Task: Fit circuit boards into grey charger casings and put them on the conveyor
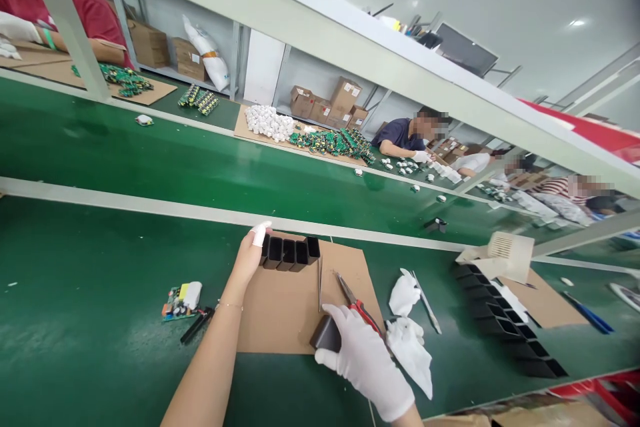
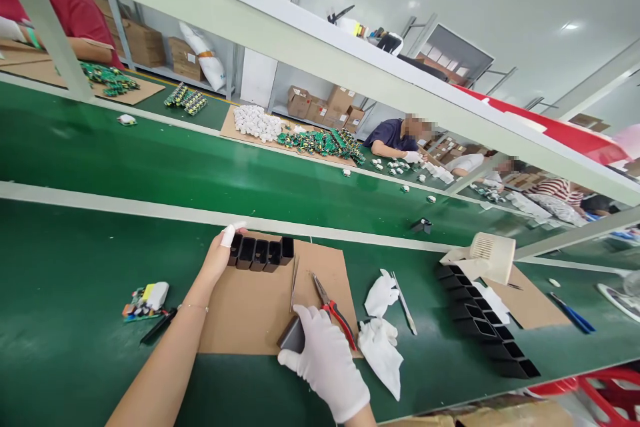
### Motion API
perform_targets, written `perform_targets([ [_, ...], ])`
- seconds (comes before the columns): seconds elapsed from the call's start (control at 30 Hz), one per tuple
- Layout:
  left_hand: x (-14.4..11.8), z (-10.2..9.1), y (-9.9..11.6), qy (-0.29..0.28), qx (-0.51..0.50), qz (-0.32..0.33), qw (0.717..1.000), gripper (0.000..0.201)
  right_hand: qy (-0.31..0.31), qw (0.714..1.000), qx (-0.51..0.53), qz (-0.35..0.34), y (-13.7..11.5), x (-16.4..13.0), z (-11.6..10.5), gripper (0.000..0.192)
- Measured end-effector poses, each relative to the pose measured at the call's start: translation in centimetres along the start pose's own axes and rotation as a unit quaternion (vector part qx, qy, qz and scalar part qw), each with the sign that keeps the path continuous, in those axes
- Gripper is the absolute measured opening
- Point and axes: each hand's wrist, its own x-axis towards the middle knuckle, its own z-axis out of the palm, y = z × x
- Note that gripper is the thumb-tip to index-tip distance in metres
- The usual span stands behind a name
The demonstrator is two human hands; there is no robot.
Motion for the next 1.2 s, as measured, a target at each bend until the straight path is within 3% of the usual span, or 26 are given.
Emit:
perform_targets([
  [0.13,-0.2,0.0,0.1,0.003,0.002,0.002,1.000,0.056,-0.017,0.999,0.034,0.019,0.2,-1.3,0.6,0.070],
  [0.2,-0.3,-0.1,0.1,0.003,0.003,0.003,1.000,0.056,-0.001,0.988,0.152,0.009,1.0,-1.0,0.1,0.062],
  [0.27,-0.4,-0.1,0.1,0.003,0.004,0.003,1.000,0.057,0.024,0.954,0.299,-0.003,1.7,-0.1,-0.6,0.052],
  [0.3,-0.4,-0.1,0.1,0.004,0.005,0.003,1.000,0.057,0.031,0.924,0.381,-0.004,1.9,0.7,-0.8,0.050],
  [0.33,-0.5,-0.2,0.0,0.004,0.006,0.003,1.000,0.057,0.026,0.876,0.482,0.004,2.0,1.4,-0.9,0.050],
  [0.43,-0.5,-0.3,0.0,0.004,0.011,0.006,1.000,0.057,-0.075,0.670,0.736,0.064,1.5,3.9,-0.3,0.051],
  [0.47,-0.5,-0.3,0.0,0.004,0.013,0.008,1.000,0.058,-0.105,0.630,0.765,0.079,1.2,4.5,0.1,0.049],
  [0.53,-0.5,-0.3,0.1,0.002,0.014,0.010,1.000,0.058,-0.109,0.609,0.780,0.093,0.8,5.4,0.9,0.043],
  [0.63,-0.5,-0.3,0.1,-0.001,0.015,0.008,1.000,0.059,-0.040,0.624,0.776,0.078,1.3,5.4,1.5,0.034],
  [0.7,-0.5,-0.3,0.1,-0.004,0.017,0.006,1.000,0.059,0.006,0.653,0.755,0.059,2.1,5.0,1.4,0.036],
  [0.83,-0.4,-0.3,0.2,-0.006,0.021,0.004,1.000,0.059,0.131,0.748,0.651,-0.013,3.8,4.9,0.8,0.042],
  [0.97,-0.5,-0.4,0.4,-0.012,0.026,0.004,1.000,0.058,0.286,0.829,0.473,-0.086,4.3,7.2,0.7,0.037],
  [1.1,-0.5,-0.5,0.4,-0.011,0.028,0.011,0.999,0.059,0.267,0.895,0.299,-0.195,4.0,8.9,0.7,0.018],
  [1.2,-0.3,-0.5,0.2,-0.007,0.027,0.012,1.000,0.058,0.244,0.922,0.200,-0.224,4.1,8.6,0.5,0.015],
])
